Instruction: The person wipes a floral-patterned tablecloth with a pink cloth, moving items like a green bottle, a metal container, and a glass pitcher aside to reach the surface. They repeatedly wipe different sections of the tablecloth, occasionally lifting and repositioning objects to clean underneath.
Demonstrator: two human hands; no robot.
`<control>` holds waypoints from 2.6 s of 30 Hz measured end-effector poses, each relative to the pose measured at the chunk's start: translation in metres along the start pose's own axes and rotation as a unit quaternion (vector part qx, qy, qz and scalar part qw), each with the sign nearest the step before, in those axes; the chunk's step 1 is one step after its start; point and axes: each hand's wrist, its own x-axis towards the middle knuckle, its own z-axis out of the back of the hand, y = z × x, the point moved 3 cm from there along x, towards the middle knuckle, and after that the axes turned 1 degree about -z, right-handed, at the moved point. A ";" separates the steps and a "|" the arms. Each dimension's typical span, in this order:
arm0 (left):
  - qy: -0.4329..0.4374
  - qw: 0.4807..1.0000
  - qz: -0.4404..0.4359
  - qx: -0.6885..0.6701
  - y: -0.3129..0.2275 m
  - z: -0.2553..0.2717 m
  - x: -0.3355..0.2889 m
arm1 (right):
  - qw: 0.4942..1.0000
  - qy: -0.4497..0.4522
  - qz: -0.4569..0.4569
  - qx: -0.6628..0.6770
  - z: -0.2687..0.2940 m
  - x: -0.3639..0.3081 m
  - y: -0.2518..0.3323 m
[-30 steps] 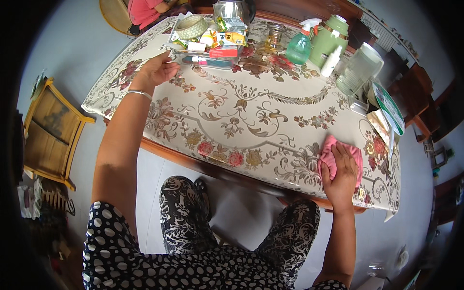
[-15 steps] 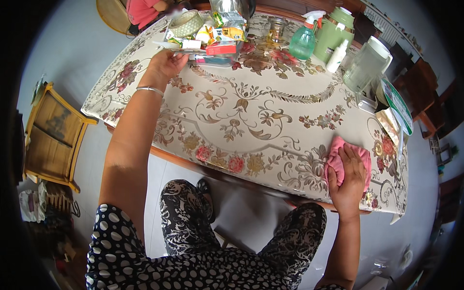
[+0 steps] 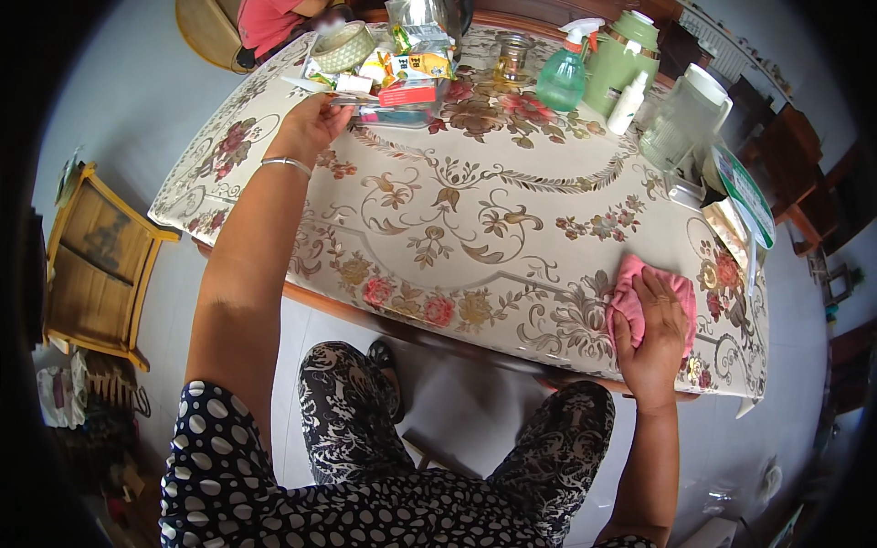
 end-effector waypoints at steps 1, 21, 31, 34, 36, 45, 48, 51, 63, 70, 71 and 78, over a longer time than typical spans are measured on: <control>-0.001 1.000 0.005 -0.005 0.000 0.003 0.002 | 1.000 0.000 0.000 -0.001 0.000 0.000 0.000; -0.018 0.996 -0.054 -0.062 -0.049 0.137 0.005 | 1.000 0.002 0.003 -0.010 0.001 0.000 0.001; -0.099 0.978 -0.140 -0.119 -0.065 0.172 0.017 | 1.000 0.001 -0.001 -0.013 -0.001 0.000 0.001; -0.129 0.970 -0.162 -0.128 -0.058 0.154 0.014 | 1.000 0.001 -0.002 -0.014 -0.001 0.000 0.000; -0.134 0.965 -0.173 -0.141 -0.052 0.141 0.014 | 1.000 0.001 -0.003 -0.014 -0.001 0.000 0.000; -0.159 0.947 -0.189 -0.206 -0.045 0.122 0.030 | 1.000 -0.003 -0.005 -0.002 0.001 -0.001 0.000; -0.139 0.959 -0.176 -0.175 -0.049 0.133 0.022 | 1.000 -0.010 0.008 0.000 0.000 -0.001 0.002; -0.058 0.969 -0.138 -0.196 -0.053 0.105 -0.014 | 1.000 -0.007 0.002 -0.003 0.001 -0.003 -0.001; 0.493 0.796 -0.107 0.334 0.049 0.015 -0.326 | 0.997 -0.072 -0.010 -0.031 -0.014 -0.008 -0.017; 0.667 0.394 -0.298 0.557 0.145 0.037 -0.414 | 0.983 -0.040 -0.145 -0.106 -0.028 0.000 -0.017; 0.670 0.411 -0.294 0.544 0.146 0.037 -0.412 | 0.992 -0.037 -0.103 -0.069 -0.031 0.003 -0.012; 0.671 0.365 -0.269 0.587 0.177 0.044 -0.364 | 0.976 0.037 0.175 0.128 -0.055 0.035 0.121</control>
